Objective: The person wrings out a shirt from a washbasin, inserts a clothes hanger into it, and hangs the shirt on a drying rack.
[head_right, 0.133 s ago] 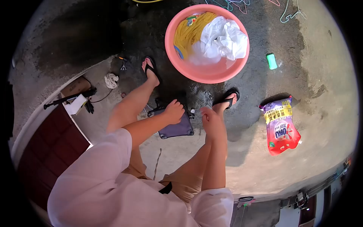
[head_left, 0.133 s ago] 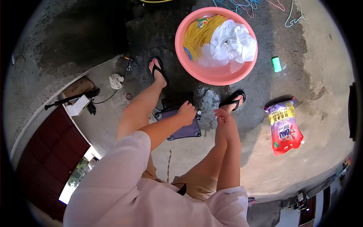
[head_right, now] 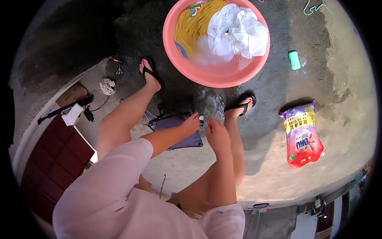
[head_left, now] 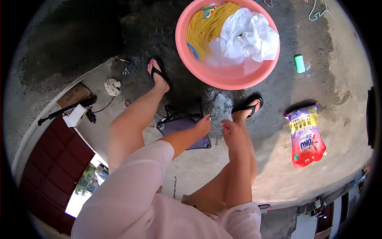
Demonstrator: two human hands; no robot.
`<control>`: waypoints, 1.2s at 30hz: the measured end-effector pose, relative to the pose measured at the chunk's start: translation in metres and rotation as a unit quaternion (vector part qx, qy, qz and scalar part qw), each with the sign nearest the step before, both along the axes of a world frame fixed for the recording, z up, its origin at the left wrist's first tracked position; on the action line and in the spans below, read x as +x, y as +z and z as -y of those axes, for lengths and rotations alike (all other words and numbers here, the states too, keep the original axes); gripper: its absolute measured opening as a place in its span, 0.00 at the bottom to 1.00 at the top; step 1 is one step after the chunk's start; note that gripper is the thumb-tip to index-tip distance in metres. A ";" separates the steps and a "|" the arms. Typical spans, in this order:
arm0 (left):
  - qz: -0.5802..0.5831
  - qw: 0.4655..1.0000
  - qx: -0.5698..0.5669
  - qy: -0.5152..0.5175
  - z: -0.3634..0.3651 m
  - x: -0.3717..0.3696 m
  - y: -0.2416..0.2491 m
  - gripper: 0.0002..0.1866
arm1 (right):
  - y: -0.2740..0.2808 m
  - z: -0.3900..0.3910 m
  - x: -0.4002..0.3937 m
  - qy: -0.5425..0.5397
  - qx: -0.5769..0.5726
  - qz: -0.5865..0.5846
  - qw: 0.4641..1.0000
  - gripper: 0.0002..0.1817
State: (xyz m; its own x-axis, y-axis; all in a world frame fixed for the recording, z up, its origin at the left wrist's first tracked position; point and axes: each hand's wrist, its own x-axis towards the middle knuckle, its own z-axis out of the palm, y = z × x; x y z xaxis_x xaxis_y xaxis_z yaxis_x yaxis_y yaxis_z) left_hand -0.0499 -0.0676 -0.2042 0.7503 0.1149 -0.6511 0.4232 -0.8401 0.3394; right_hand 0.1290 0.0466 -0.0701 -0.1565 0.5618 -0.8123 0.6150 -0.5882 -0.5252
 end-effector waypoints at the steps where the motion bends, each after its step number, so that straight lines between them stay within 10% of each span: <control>1: -0.057 0.998 -0.004 -0.030 0.006 0.002 -0.012 0.19 | -0.014 0.007 -0.003 0.015 0.006 -0.005 1.000 0.11; 9: -0.219 0.960 -0.166 -0.044 0.027 -0.004 -0.079 0.16 | -0.015 -0.039 -0.016 -0.069 0.044 0.012 0.997 0.10; 15: -0.259 0.899 -0.190 0.298 -0.024 -0.097 -0.027 0.20 | -0.020 -0.029 -0.014 -0.052 -0.045 -0.010 0.998 0.10; 26: -0.249 0.704 -0.217 0.629 0.035 -0.180 0.000 0.29 | -0.019 -0.045 -0.010 -0.099 -0.049 -0.026 0.994 0.10; 30: -0.458 0.720 -0.217 0.474 0.043 -0.173 -0.019 0.33 | -0.020 -0.043 -0.007 -0.106 -0.054 -0.024 0.993 0.11; 36: -0.117 0.739 -0.371 0.550 -0.017 -0.090 -0.030 0.36 | -0.023 -0.034 -0.009 -0.145 -0.047 -0.038 0.988 0.10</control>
